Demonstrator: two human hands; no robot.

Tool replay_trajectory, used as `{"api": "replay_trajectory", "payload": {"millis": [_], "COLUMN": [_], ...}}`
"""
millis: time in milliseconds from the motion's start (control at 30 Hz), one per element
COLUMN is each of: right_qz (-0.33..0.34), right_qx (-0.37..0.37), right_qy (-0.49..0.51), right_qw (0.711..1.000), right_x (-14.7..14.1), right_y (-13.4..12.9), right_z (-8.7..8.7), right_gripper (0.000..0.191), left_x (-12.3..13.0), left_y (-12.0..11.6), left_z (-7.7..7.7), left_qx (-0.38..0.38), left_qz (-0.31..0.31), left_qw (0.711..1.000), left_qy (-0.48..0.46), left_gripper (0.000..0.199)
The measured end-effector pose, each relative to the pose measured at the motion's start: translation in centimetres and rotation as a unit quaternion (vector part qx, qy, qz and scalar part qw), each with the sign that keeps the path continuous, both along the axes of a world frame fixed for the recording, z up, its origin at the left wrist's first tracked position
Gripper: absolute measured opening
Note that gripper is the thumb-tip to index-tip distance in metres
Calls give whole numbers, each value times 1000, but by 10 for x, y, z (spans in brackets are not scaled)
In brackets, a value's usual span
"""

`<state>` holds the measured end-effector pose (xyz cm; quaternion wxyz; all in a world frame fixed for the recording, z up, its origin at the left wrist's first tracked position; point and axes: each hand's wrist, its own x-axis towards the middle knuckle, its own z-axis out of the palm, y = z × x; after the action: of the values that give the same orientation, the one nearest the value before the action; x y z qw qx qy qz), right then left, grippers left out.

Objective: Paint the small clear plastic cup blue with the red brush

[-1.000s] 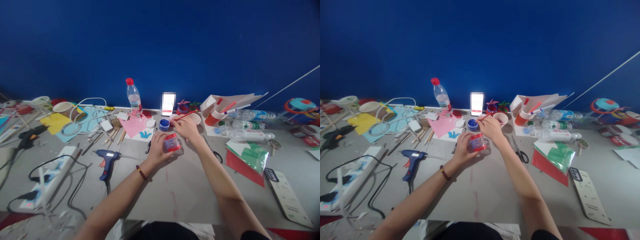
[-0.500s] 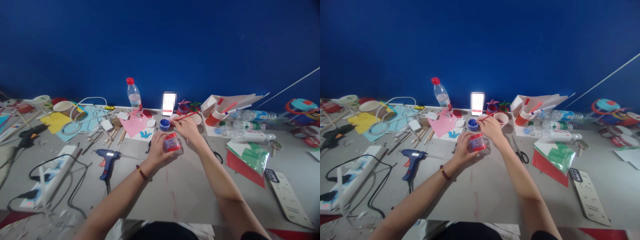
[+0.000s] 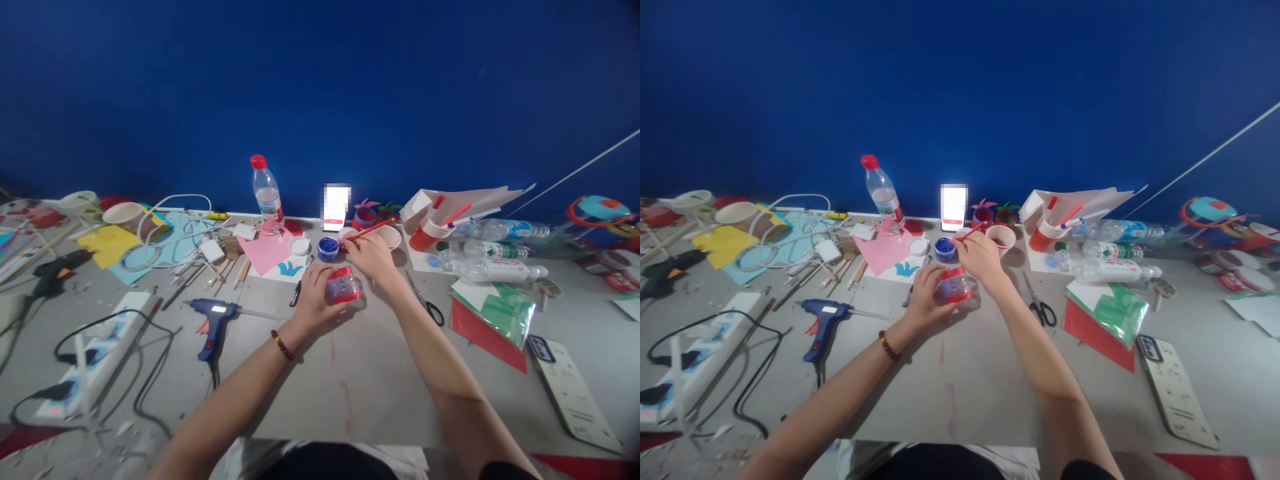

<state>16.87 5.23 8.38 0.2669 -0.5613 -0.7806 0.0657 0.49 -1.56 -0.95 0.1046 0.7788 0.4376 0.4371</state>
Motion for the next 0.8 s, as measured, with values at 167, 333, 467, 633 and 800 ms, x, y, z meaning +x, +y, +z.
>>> {"api": "replay_trajectory", "payload": {"millis": [167, 333, 467, 633, 800], "right_qz": [13, 15, 1, 4, 27], "right_qx": [30, 13, 13, 28, 9], "right_qy": [31, 28, 18, 42, 70], "right_qw": [999, 999, 1000, 999, 997], "right_x": [4, 4, 4, 7, 6], "right_y": [2, 6, 3, 2, 5], "right_z": [-3, -8, -3, -3, -9], "right_gripper": [31, 29, 28, 29, 28], "left_x": [1, 3, 3, 5, 6], "left_y": [0, 0, 0, 1, 1], "left_z": [0, -1, -1, -1, -4], "left_qx": [4, -12, -6, 1, -1], "left_qz": [-5, 1, 2, 2, 0], "left_qw": [1000, 1000, 1000, 1000, 1000], "left_qy": [-5, 7, 9, 4, 5], "left_gripper": [70, 72, 71, 69, 69]}}
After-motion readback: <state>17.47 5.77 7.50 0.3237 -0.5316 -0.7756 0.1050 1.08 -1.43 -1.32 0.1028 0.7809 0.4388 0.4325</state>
